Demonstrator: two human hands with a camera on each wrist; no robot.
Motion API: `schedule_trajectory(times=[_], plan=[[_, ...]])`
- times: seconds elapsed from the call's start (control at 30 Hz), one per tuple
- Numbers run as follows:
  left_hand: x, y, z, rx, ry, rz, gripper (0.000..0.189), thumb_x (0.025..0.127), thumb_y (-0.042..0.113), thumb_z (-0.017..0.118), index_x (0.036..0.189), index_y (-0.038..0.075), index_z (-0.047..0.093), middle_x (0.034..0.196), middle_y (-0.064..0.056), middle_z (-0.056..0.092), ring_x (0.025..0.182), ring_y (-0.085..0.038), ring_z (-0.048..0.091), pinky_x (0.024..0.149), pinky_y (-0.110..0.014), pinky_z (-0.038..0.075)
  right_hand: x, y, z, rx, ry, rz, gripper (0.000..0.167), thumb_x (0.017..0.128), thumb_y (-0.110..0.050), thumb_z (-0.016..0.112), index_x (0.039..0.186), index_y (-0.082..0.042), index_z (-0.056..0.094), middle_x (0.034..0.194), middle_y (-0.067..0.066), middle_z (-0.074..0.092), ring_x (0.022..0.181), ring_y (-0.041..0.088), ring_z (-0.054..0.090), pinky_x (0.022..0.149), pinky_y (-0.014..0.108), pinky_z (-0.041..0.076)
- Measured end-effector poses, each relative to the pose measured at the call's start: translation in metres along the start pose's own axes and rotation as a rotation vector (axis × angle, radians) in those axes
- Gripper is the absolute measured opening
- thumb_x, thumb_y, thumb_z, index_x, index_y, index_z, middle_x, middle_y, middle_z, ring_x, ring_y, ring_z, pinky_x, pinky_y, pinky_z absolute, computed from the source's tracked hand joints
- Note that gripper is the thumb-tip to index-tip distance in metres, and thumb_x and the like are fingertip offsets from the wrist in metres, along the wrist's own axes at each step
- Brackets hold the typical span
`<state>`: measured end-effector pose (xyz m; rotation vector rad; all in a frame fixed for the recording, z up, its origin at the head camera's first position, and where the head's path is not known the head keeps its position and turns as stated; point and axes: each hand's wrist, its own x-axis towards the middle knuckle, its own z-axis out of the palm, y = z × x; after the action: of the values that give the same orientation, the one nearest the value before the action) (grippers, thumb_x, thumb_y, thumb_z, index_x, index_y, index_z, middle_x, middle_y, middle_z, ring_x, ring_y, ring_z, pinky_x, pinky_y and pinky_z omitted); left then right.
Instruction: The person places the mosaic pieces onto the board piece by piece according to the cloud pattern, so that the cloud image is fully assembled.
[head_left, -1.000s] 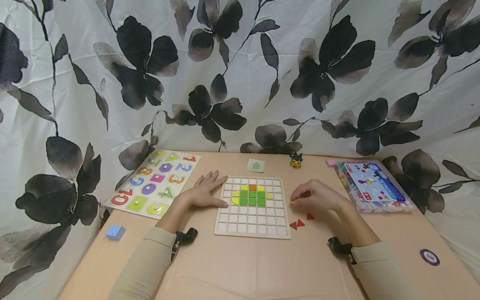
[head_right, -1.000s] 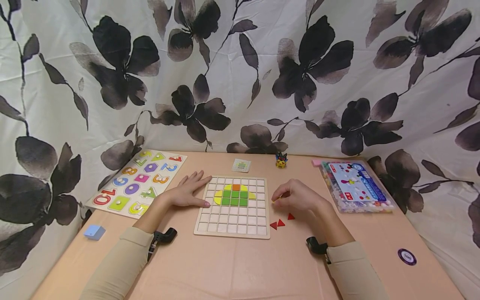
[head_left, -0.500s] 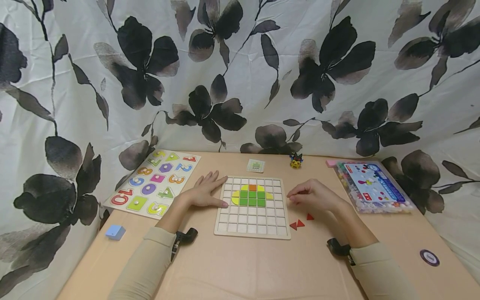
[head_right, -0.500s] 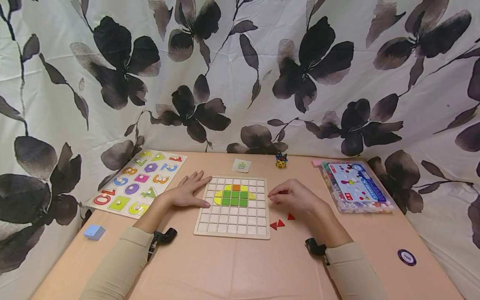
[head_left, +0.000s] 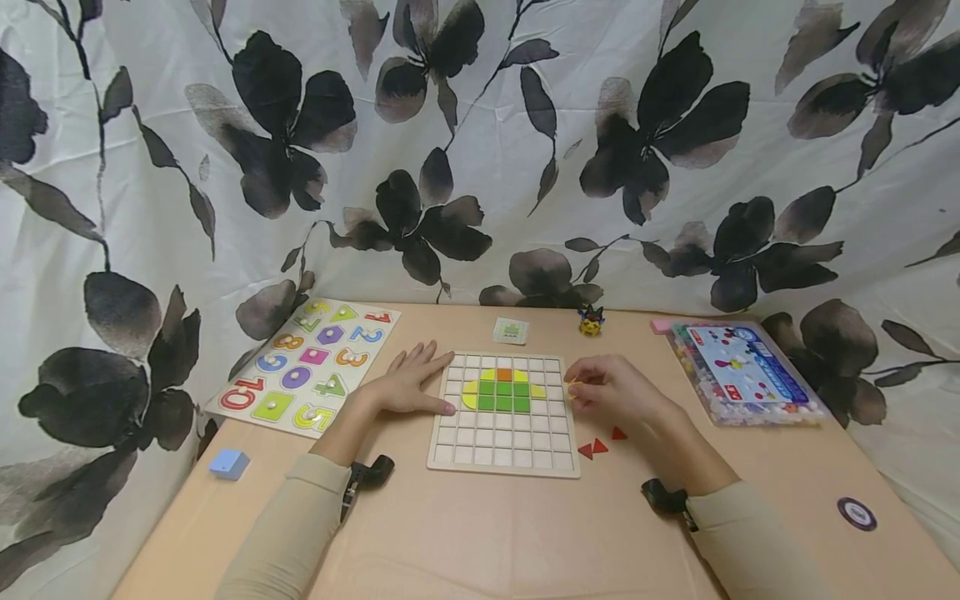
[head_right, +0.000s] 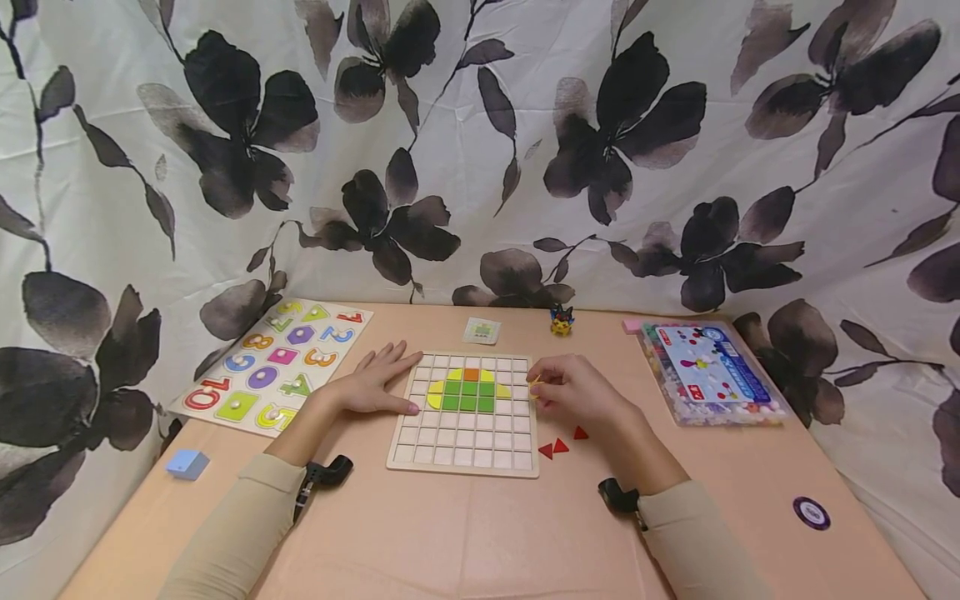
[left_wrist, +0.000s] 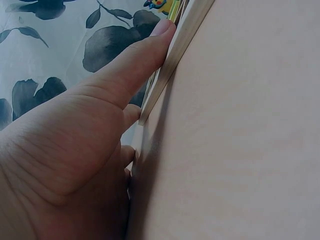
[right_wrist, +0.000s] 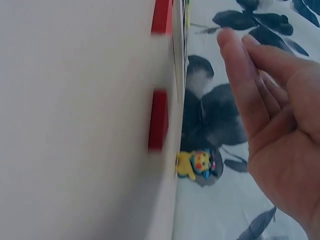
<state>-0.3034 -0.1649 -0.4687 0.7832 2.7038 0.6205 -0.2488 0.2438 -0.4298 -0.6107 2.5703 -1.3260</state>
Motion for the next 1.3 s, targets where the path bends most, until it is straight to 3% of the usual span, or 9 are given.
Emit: schedule_trajectory(times=[0.1, 0.23, 0.43, 0.63, 0.83, 1.3], plan=[[-0.001, 0.0, -0.001, 0.004, 0.0, 0.001, 0.113, 0.08, 0.076, 0.072, 0.168, 0.024, 0.023, 0.175, -0.02, 0.0, 0.162, -0.041, -0.006, 0.129, -0.063, -0.006, 0.004, -0.005, 0.007, -0.025, 0.065, 0.003, 0.012, 0.094, -0.011, 0.077, 0.104, -0.004, 0.076, 0.089, 0.005, 0.072, 0.075, 0.021, 0.068, 0.066, 0.025, 0.06], [0.0, -0.001, 0.0, -0.001, -0.002, -0.001, 0.114, 0.08, 0.076, 0.072, 0.168, 0.024, 0.023, 0.175, -0.018, 0.0, 0.162, -0.04, -0.007, 0.129, -0.062, -0.007, 0.01, -0.01, 0.016, -0.005, 0.096, 0.024, 0.011, 0.092, -0.011, 0.08, 0.101, -0.006, 0.079, 0.091, 0.004, 0.073, 0.082, 0.023, 0.066, 0.069, 0.024, 0.06], [0.001, -0.005, 0.002, -0.016, 0.004, -0.004, 0.116, 0.078, 0.078, 0.072, 0.168, 0.025, 0.023, 0.176, -0.018, -0.001, 0.162, -0.04, -0.008, 0.128, -0.062, -0.009, 0.017, -0.013, 0.027, -0.03, 0.023, 0.034, 0.016, 0.094, -0.011, 0.077, 0.11, -0.009, 0.08, 0.097, 0.001, 0.074, 0.094, 0.023, 0.063, 0.079, 0.022, 0.057], [0.003, -0.007, 0.003, -0.01, 0.004, -0.012, 0.114, 0.078, 0.077, 0.073, 0.168, 0.027, 0.022, 0.176, -0.015, -0.001, 0.163, -0.036, -0.009, 0.129, -0.059, -0.009, 0.022, -0.008, 0.033, -0.032, -0.058, -0.05, 0.018, 0.094, -0.01, 0.077, 0.112, -0.007, 0.08, 0.101, 0.002, 0.076, 0.09, 0.021, 0.063, 0.072, 0.02, 0.056], [-0.001, 0.0, -0.001, -0.023, 0.005, 0.016, 0.112, 0.081, 0.073, 0.074, 0.167, 0.02, 0.025, 0.174, -0.023, 0.002, 0.161, -0.044, -0.005, 0.128, -0.064, -0.006, 0.022, -0.008, 0.039, -0.102, -0.069, -0.065, 0.017, 0.093, -0.011, 0.078, 0.11, -0.009, 0.081, 0.1, -0.001, 0.077, 0.086, 0.017, 0.061, 0.069, 0.02, 0.051], [-0.002, 0.003, -0.003, -0.014, -0.005, -0.005, 0.111, 0.081, 0.072, 0.075, 0.167, 0.022, 0.025, 0.175, -0.02, 0.002, 0.162, -0.042, -0.004, 0.128, -0.064, -0.004, 0.023, -0.002, 0.042, -0.162, -0.06, -0.075, 0.02, 0.09, -0.014, 0.082, 0.11, -0.012, 0.08, 0.093, -0.005, 0.074, 0.08, 0.016, 0.057, 0.066, 0.021, 0.046]])
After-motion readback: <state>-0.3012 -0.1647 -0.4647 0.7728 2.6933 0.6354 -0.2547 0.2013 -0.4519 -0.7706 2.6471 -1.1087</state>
